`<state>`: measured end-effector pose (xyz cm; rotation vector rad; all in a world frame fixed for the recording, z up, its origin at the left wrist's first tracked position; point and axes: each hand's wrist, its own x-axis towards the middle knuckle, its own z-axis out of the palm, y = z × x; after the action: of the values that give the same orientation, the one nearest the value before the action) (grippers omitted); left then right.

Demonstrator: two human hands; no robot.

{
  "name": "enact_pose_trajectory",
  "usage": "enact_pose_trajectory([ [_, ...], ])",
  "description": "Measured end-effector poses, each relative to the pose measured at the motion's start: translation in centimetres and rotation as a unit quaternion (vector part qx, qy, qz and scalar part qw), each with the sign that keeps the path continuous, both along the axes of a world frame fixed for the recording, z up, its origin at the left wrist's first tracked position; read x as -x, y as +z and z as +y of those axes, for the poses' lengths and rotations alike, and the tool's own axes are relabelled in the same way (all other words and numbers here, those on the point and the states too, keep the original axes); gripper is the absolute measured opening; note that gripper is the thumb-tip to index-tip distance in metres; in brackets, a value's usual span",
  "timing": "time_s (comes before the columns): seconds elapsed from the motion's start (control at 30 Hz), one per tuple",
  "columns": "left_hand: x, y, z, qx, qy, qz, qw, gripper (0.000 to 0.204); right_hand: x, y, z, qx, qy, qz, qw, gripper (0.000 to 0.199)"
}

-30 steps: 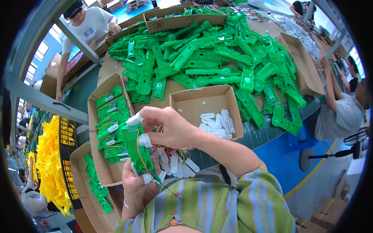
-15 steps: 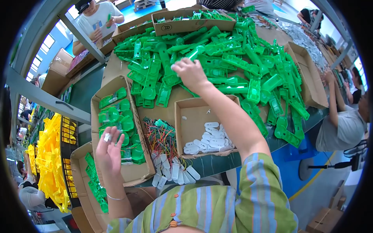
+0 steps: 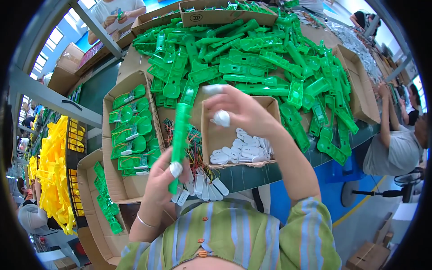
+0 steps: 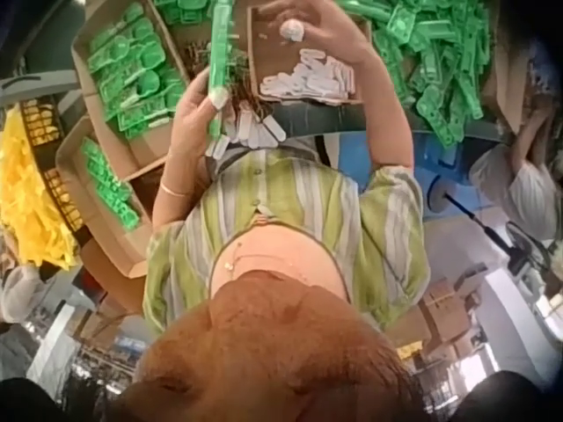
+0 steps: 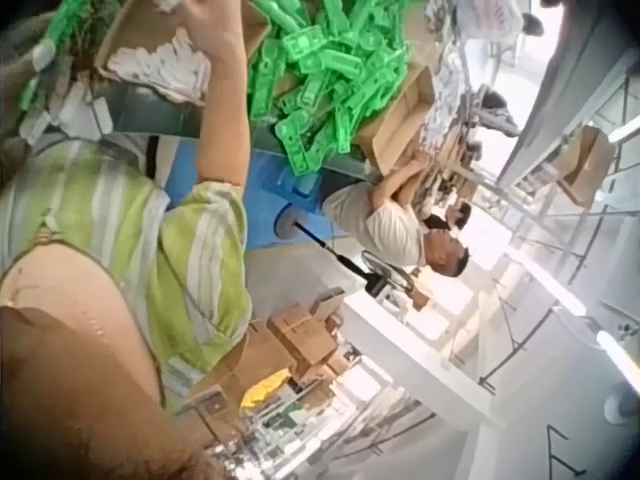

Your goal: The person is assembling electronic components by inserting circuit boards with wires into green plastic housings on a factory production line.

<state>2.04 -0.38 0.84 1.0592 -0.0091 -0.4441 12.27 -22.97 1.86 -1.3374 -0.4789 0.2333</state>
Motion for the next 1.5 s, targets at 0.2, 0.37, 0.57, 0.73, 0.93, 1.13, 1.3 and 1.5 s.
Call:
enact_pose_trajectory([
  [0.2,-0.2,-0.5,-0.4,-0.334,0.037,-0.215,0.917,0.081,4.6,-7.1,-2.0,0.565,0.060,-0.202,0.798,0.025],
  [0.37,0.0,-0.4,-0.3,-0.158,0.030,-0.148,0.976,0.081,4.2,-8.1,-2.1,0.547,0.001,-0.250,0.799,0.011],
  [0.57,0.6,-0.8,-0.1,-0.150,0.044,-0.137,0.978,0.081,4.6,-3.8,0.0,0.232,-0.009,0.010,0.973,0.012],
  [0.73,0.8,-1.4,-0.3,-0.201,0.074,-0.186,0.959,0.084,6.2,-2.3,2.6,-0.076,0.110,0.219,0.967,0.011],
  [0.93,1.4,-1.2,0.3,-0.282,0.058,-0.218,0.932,0.080,6.8,-4.6,2.9,-0.138,0.067,0.127,0.980,0.017],
  [1.13,1.5,-1.4,-0.3,-0.187,0.085,-0.217,0.954,0.078,6.8,-3.5,3.2,-0.216,-0.003,0.143,0.966,0.019],
  [1.3,1.7,-0.8,-0.4,-0.068,0.083,-0.152,0.983,0.076,7.6,-2.7,4.7,-0.137,0.026,0.203,0.969,0.025],
  [1.5,1.9,-1.2,-0.5,-0.113,0.116,-0.167,0.973,0.080,8.5,-3.1,5.5,-0.083,0.010,0.134,0.987,0.018],
])
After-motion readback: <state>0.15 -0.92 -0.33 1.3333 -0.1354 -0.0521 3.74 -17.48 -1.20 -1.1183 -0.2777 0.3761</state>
